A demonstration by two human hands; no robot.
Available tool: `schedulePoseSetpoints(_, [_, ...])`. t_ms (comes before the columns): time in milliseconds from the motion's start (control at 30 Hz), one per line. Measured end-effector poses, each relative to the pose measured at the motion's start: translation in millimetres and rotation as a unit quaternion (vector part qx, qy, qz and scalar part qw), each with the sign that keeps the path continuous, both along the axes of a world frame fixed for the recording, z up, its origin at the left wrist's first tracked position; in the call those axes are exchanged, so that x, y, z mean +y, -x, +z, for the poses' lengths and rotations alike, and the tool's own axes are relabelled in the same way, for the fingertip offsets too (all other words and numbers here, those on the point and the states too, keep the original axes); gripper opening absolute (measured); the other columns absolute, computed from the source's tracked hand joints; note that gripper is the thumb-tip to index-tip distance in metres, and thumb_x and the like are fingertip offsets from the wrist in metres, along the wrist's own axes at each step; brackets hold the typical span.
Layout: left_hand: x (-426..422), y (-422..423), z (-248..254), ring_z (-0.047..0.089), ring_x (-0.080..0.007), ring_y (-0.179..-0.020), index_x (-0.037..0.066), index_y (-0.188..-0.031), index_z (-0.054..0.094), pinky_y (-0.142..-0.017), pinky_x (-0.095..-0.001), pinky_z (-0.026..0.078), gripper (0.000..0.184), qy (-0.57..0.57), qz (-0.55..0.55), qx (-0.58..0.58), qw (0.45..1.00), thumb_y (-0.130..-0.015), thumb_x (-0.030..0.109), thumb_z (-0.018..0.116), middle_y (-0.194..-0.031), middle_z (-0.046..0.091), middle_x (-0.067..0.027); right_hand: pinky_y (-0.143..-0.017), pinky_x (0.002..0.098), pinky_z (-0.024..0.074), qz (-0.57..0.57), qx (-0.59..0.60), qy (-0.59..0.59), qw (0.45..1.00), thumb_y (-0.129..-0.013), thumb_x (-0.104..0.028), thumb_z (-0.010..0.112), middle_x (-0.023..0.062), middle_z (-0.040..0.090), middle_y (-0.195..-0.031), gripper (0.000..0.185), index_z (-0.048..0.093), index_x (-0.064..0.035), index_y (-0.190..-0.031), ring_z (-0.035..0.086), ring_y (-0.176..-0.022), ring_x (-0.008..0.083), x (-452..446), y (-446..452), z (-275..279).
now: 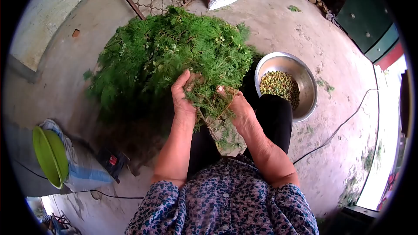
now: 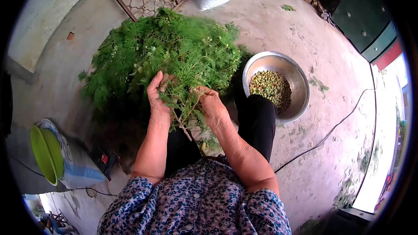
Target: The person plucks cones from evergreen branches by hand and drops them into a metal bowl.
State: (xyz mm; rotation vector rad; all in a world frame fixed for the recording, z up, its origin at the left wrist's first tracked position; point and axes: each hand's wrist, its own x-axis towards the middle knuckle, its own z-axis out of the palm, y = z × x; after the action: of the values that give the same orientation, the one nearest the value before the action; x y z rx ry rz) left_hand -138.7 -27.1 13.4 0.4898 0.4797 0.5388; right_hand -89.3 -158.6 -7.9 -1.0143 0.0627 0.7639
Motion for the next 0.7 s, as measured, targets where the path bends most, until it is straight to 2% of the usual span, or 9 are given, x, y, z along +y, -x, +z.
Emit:
schedulePoseSetpoints(33, [-3.1, 2.4, 3.5, 0.056, -0.0171, -0.061, 0.006, -0.075, 0.054, -0.056, -0.0309, 0.049, 0.018, 0.003, 0.029, 0.024, 0.999, -0.079, 0.023, 0.061, -0.066, 0.056, -0.0028, -0.060, 0.0229, 0.0400, 0.043, -0.006, -0.081, 0.996, -0.083, -0.012, 0.062, -0.0032, 0.055, -0.073, 0.010, 0.059, -0.0033, -0.087, 0.046, -0.063, 0.0069, -1.0, 2.1, 4.3])
schedulePoseSetpoints(100, [-2.8, 8.1, 1.7, 0.055, -0.0144, -0.061, 0.008, -0.078, 0.054, -0.056, -0.0293, 0.048, 0.015, -0.002, 0.018, -0.034, 0.999, -0.081, 0.021, 0.058, -0.066, 0.055, -0.0010, -0.061, 0.0227, 0.0423, 0.029, 0.015, -0.073, 0.997, -0.083, -0.010, 0.061, -0.0038, 0.056, -0.075, 0.006, 0.059, -0.0056, -0.086, 0.047, -0.065, 0.0065, -4.5, 8.7, 10.1])
schedulePoseSetpoints(167, [-0.3, 10.6, -6.7, 0.053, -0.0132, -0.061, 0.010, -0.079, 0.053, -0.057, -0.0280, 0.046, 0.013, -0.024, 0.027, -0.051, 0.998, -0.083, 0.021, 0.057, -0.068, 0.054, 0.0004, -0.065, 0.0228, 0.0447, -0.061, 0.013, -0.124, 0.990, -0.084, -0.007, 0.059, -0.0031, 0.058, -0.078, 0.002, 0.058, -0.0057, -0.085, 0.051, -0.067, 0.0067, -4.1, 14.4, 5.3])
schedulePoseSetpoints(233, [-3.7, 14.4, -11.8, 0.054, -0.0136, -0.066, 0.010, -0.087, 0.056, -0.062, -0.0287, 0.047, 0.010, -0.041, 0.008, -0.070, 0.997, -0.085, 0.020, 0.055, -0.072, 0.055, 0.0007, -0.069, 0.0252, 0.0495, -0.061, -0.034, -0.146, 0.987, -0.086, -0.005, 0.054, 0.0001, 0.061, -0.084, 0.007, 0.059, -0.0068, -0.090, 0.058, -0.075, 0.0103, -6.7, 22.4, 11.3])
schedulePoseSetpoints(300, [-14.9, 13.0, -14.5, 0.054, -0.0137, -0.072, 0.008, -0.100, 0.057, -0.066, -0.0303, 0.048, 0.017, -0.058, 0.101, 0.006, 0.993, -0.085, 0.016, 0.057, -0.080, 0.058, 0.0001, -0.068, 0.0228, 0.0476, -0.142, -0.150, -0.156, 0.966, -0.085, -0.001, 0.053, -0.0013, 0.061, -0.085, 0.010, 0.059, -0.0060, -0.092, 0.056, -0.073, 0.0077, -5.9, 27.5, 13.4])
schedulePoseSetpoints(333, [-17.8, 16.5, -14.7, 0.056, -0.0156, -0.082, 0.006, -0.111, 0.055, -0.072, -0.0331, 0.048, 0.029, -0.088, 0.089, 0.022, 0.992, -0.083, 0.010, 0.060, -0.093, 0.060, -0.0024, -0.067, 0.0195, 0.0441, -0.142, -0.243, -0.126, 0.951, -0.083, 0.004, 0.054, -0.0024, 0.059, -0.083, 0.013, 0.058, -0.0037, -0.093, 0.052, -0.073, 0.0047, -5.5, 25.7, 9.9])
schedulePoseSetpoints(467, [-43.9, 20.0, 13.6, 0.053, -0.0155, -0.096, 0.005, -0.110, 0.055, -0.084, -0.0299, 0.044, 0.036, -0.139, 0.076, -0.011, 0.987, -0.076, 0.002, 0.066, -0.108, 0.057, -0.0040, -0.065, 0.0176, 0.0410, -0.152, -0.363, 0.058, 0.917, -0.080, 0.009, 0.056, -0.0022, 0.058, -0.078, 0.012, 0.057, 0.0011, -0.089, 0.047, -0.072, 0.0023, -7.9, 31.3, 15.7])
schedulePoseSetpoints(567, [-48.9, 20.5, 16.6, 0.055, -0.0148, -0.091, 0.004, -0.109, 0.055, -0.084, -0.0285, 0.044, 0.039, -0.190, 0.074, 0.054, 0.978, -0.072, 0.000, 0.069, -0.102, 0.060, -0.0050, -0.063, 0.0182, 0.0413, -0.139, -0.418, 0.148, 0.886, -0.080, 0.008, 0.057, -0.0017, 0.058, -0.076, 0.012, 0.058, 0.0008, -0.090, 0.047, -0.070, 0.0028, -11.2, 30.3, 16.5])
schedulePoseSetpoints(700, [-46.2, 18.4, 2.3, 0.056, -0.0140, -0.088, 0.004, -0.107, 0.056, -0.082, -0.0276, 0.043, 0.041, -0.212, 0.015, 0.030, 0.977, -0.070, -0.001, 0.070, -0.097, 0.062, -0.0047, -0.058, 0.0200, 0.0411, -0.093, -0.526, 0.221, 0.816, -0.080, 0.006, 0.057, -0.0002, 0.058, -0.075, 0.015, 0.058, -0.0002, -0.094, 0.048, -0.064, 0.0050, -20.6, 28.3, 28.9])
